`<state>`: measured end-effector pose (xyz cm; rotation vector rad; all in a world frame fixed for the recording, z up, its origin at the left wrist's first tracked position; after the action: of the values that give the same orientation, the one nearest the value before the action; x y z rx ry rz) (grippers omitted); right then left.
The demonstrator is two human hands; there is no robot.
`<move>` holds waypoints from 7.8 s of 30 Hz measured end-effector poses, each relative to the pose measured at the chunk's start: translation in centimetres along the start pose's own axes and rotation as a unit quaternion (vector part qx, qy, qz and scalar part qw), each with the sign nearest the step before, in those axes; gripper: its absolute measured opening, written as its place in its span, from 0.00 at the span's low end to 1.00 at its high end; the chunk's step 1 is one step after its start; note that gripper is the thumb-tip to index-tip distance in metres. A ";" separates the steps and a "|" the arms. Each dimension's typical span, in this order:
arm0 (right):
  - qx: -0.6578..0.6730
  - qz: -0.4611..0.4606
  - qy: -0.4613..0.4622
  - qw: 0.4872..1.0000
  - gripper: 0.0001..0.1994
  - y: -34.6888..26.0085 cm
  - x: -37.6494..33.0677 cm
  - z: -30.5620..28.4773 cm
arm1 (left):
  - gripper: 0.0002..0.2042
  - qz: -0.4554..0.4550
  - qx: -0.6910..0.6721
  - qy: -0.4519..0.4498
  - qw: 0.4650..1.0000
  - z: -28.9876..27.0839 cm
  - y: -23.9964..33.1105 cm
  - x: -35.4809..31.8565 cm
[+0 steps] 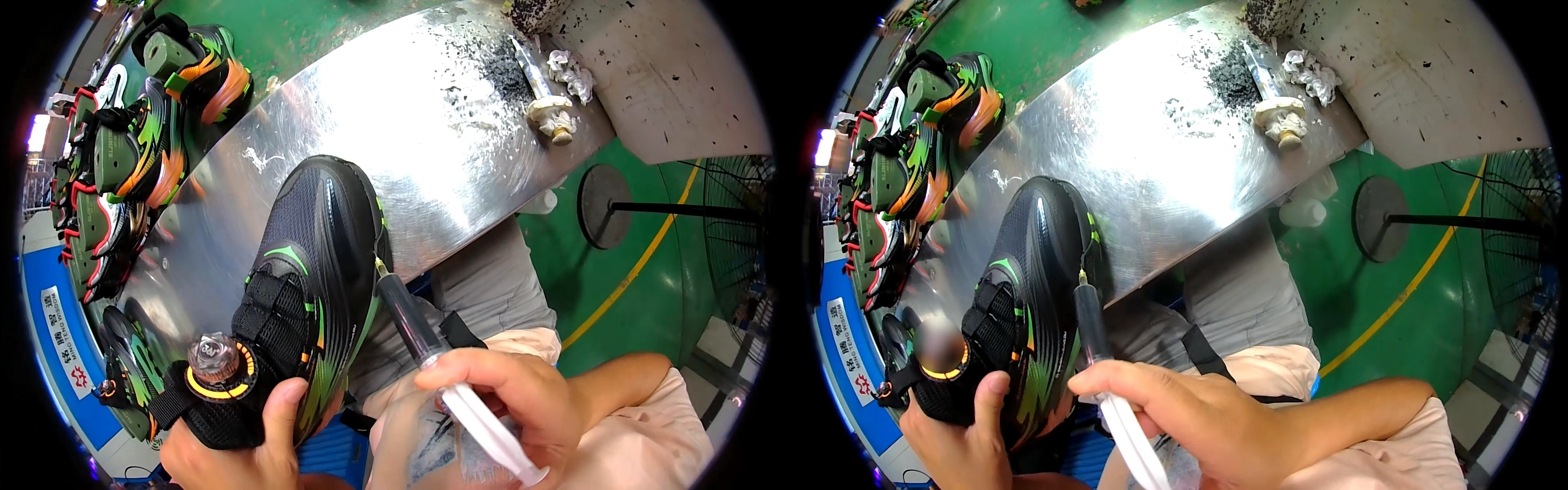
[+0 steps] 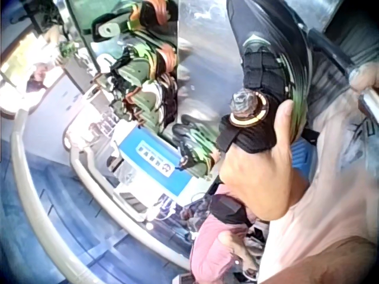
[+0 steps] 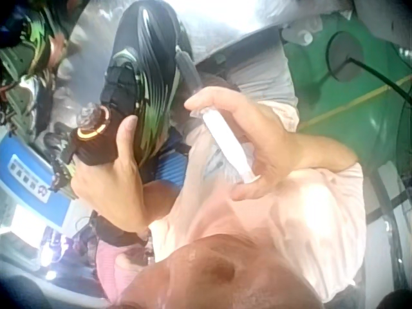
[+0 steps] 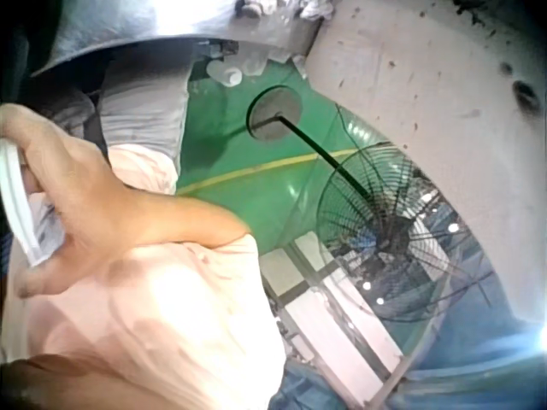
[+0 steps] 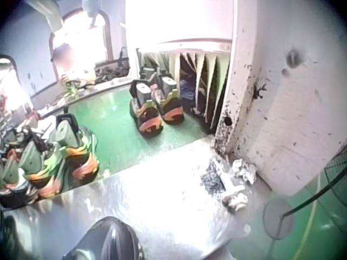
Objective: The person picks up shoes from a conveyor belt, uses a syringe to apply adhesive to the seams of the soles, and refills the syringe from a larger bottle.
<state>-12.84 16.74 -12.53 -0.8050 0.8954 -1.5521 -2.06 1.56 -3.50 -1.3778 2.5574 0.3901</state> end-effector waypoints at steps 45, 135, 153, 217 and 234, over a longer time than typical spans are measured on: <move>-0.561 -0.233 -0.383 0.696 0.36 -2.5 20.5 3.2 | 0.03 0.439 -0.076 0.241 0.862 3.3 -7.1 0.3; -0.045 0.128 -0.242 0.961 0.42 -9.3 16.2 1.3 | 0.02 0.227 0.009 0.297 0.928 4.9 -12.6 -3.5; 0.037 0.355 -0.307 0.882 0.53 0.3 22.7 10.7 | 0.03 0.246 -0.051 0.335 0.908 6.1 -14.0 -3.7; 0.118 0.150 0.000 0.982 0.47 -3.8 6.0 -10.2 | 0.33 0.064 0.016 -0.140 0.988 -4.1 -2.4 7.3; 0.254 0.383 0.201 0.865 0.12 -1.7 4.2 -5.8 | 0.18 0.057 -0.044 -0.096 0.993 -1.6 1.6 3.1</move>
<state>-19.28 13.43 -13.70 0.2714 0.8837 -1.1418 -5.16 -0.53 -2.73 -1.1622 2.4917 0.6312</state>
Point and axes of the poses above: each hand's wrist, its own x-axis towards the middle knuckle, its own z-axis out of the palm, y = z × x, the point moved 4 cm from there along x, towards the middle knuckle, and after that the axes turned 11 degrees about -y, right-handed, at the moved point
